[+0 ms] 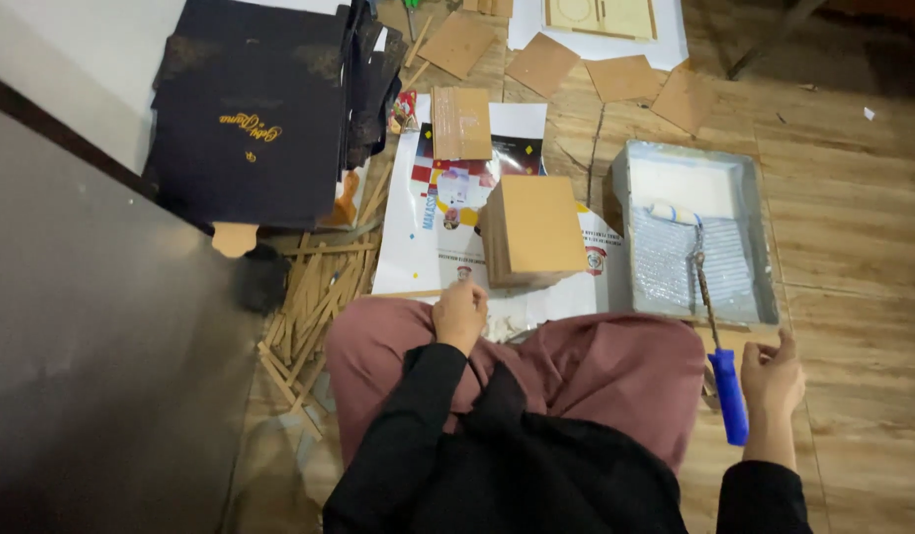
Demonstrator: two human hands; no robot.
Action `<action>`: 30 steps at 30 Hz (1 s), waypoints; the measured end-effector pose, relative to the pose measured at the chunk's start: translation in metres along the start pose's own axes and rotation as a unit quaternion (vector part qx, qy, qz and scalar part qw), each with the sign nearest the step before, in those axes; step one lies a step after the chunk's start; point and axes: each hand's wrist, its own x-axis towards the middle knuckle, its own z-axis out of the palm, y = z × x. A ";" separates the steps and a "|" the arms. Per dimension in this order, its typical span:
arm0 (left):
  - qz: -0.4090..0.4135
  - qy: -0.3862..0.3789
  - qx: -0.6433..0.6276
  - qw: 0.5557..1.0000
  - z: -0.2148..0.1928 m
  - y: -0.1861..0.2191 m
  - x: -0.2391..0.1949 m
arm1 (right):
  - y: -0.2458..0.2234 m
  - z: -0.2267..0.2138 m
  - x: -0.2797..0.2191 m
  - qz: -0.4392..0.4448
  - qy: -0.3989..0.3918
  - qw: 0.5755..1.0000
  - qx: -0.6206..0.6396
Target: Aligning a stack of cardboard pieces and applying a white coating or adhesive to the edges using a paint roller.
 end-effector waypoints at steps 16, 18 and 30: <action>0.038 -0.127 0.036 0.991 -0.029 0.037 -0.046 | 0.004 -0.040 -0.031 -0.145 0.116 0.979 0.083; 0.048 -0.126 0.057 0.989 -0.021 0.038 -0.046 | 0.007 -0.043 -0.031 -0.173 0.138 0.968 0.114; 0.128 0.025 -0.017 0.991 -0.009 0.064 -0.058 | -0.021 -0.078 -0.058 -0.260 0.182 0.940 0.128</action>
